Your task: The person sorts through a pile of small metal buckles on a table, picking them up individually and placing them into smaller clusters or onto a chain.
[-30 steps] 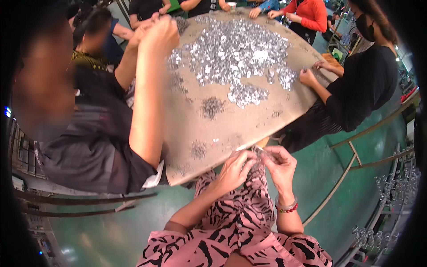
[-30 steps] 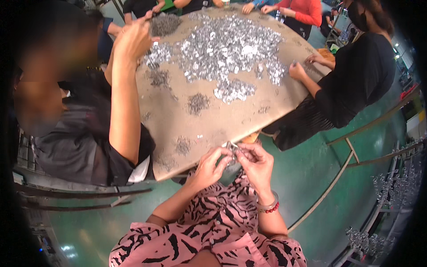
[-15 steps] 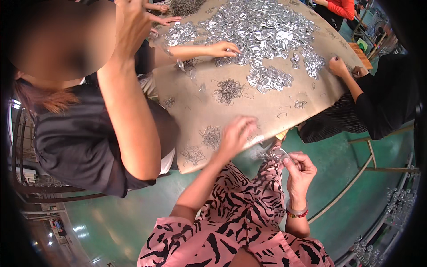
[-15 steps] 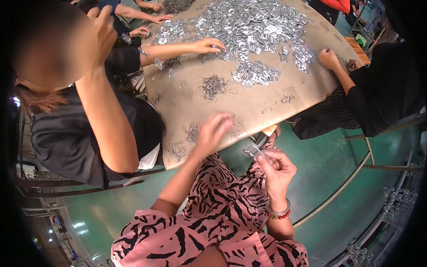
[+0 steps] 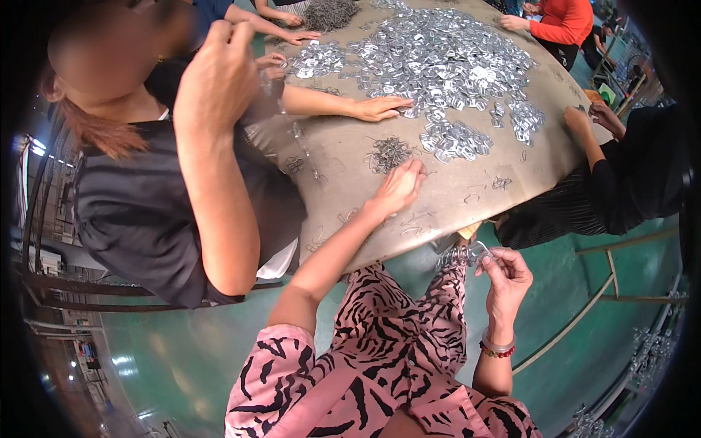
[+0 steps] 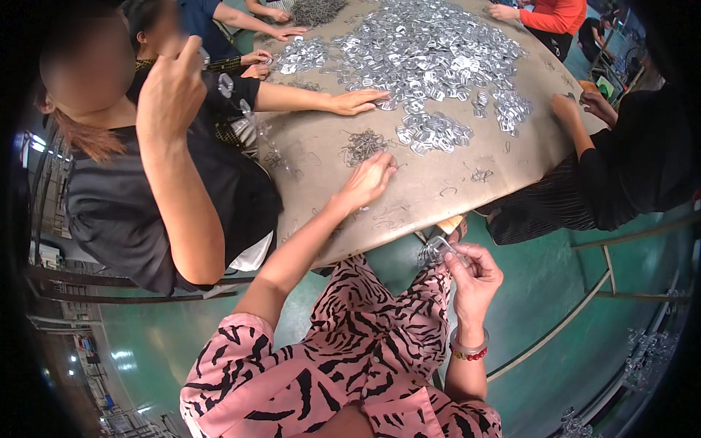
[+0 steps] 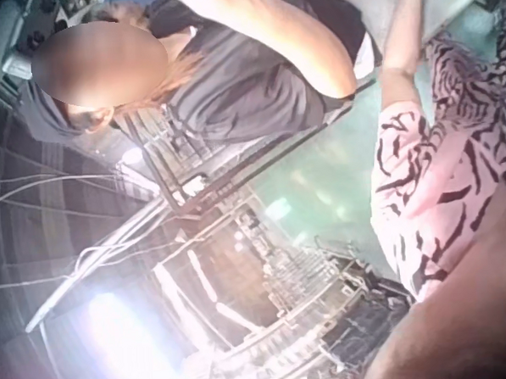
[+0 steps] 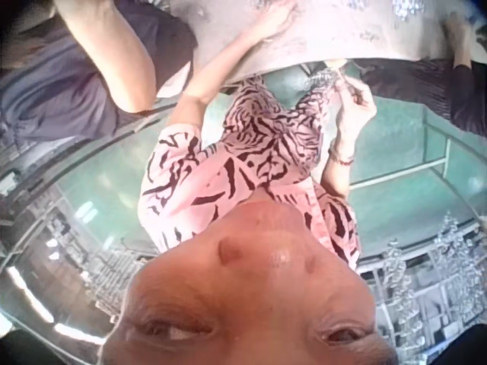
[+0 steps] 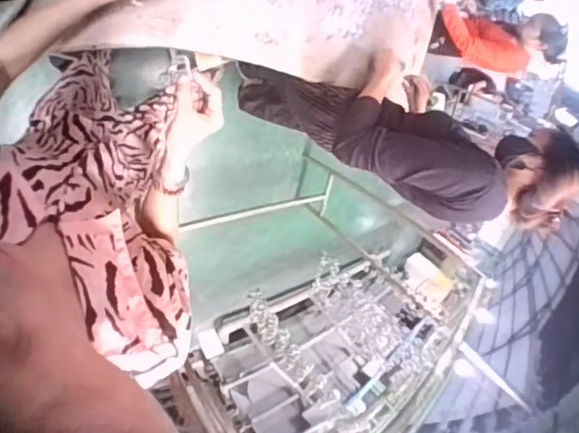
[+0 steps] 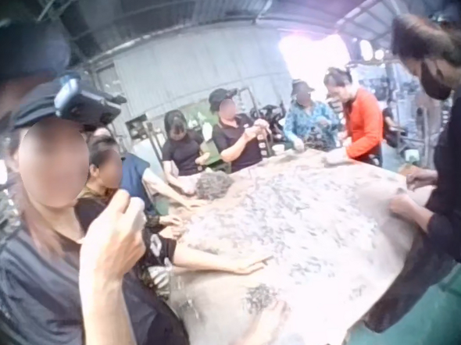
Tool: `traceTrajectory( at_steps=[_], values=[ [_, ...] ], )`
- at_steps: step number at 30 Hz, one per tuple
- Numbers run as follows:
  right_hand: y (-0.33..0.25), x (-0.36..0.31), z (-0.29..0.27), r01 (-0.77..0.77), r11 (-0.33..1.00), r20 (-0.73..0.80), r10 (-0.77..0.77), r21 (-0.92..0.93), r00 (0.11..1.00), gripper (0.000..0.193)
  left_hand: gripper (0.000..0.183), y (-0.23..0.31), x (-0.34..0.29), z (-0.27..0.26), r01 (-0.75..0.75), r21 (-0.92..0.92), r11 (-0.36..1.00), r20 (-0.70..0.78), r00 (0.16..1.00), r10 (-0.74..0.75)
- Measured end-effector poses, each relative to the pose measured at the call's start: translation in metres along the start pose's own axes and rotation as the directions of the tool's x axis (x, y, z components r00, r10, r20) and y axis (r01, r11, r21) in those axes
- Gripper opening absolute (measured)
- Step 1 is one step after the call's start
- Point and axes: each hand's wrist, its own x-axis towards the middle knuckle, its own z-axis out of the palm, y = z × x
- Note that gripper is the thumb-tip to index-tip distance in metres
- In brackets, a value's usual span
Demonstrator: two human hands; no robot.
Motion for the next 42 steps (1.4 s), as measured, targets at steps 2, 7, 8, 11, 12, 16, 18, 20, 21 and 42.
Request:
traceTrajectory(
  at_steps=[2,7,8,11,12,16,18,20,21,42],
  values=[
    [0.001,-0.001,0.001,-0.004,0.999,-0.02,0.003,-0.039,1.0,0.013,0.012,0.017,-0.024,0.0,-0.041,-0.282,0.959,-0.07,0.997,0.022],
    [0.005,-0.004,0.001,0.013,0.986,-0.027,-0.018,-0.166,0.999,0.012,0.009,0.107,-0.083,-0.012,-0.33,-0.487,0.809,-0.193,0.944,0.269],
    [0.005,-0.004,0.002,0.006,0.984,-0.026,-0.011,-0.176,1.0,0.013,0.008,0.117,-0.09,-0.01,-0.345,-0.485,0.803,-0.189,0.938,0.289],
    [0.002,-0.008,0.008,0.005,0.989,-0.047,-0.012,-0.145,0.999,0.013,0.009,0.135,-0.101,0.0,-0.349,-0.368,0.862,-0.228,0.932,0.281],
    [0.0,-0.008,0.01,0.009,0.99,-0.032,-0.014,-0.142,0.999,0.013,0.009,0.136,-0.102,0.002,-0.362,-0.318,0.876,-0.268,0.921,0.283],
    [0.003,-0.011,0.012,0.045,0.986,-0.043,-0.052,-0.163,0.998,0.014,0.009,0.138,-0.103,0.006,-0.403,-0.239,0.883,-0.347,0.885,0.31],
    [0.001,-0.013,0.017,0.016,0.979,0.017,-0.013,-0.202,1.0,0.015,0.009,0.133,-0.104,0.003,-0.412,-0.201,0.889,-0.38,0.869,0.317],
    [0.001,-0.013,0.018,0.024,0.984,0.05,-0.016,-0.177,0.999,0.014,0.008,0.128,-0.104,-0.001,-0.443,-0.218,0.869,-0.347,0.868,0.356],
    [0.001,-0.013,0.017,0.03,0.978,0.071,-0.016,-0.205,0.997,0.015,0.01,0.125,-0.105,-0.003,-0.451,-0.209,0.868,-0.337,0.866,0.369],
    [0.054,0.192,-0.034,0.11,0.809,0.184,-0.002,-0.578,0.983,0.023,0.004,0.122,-0.097,-0.012,-0.341,-0.544,0.767,-0.199,0.94,0.277]
  ],
)
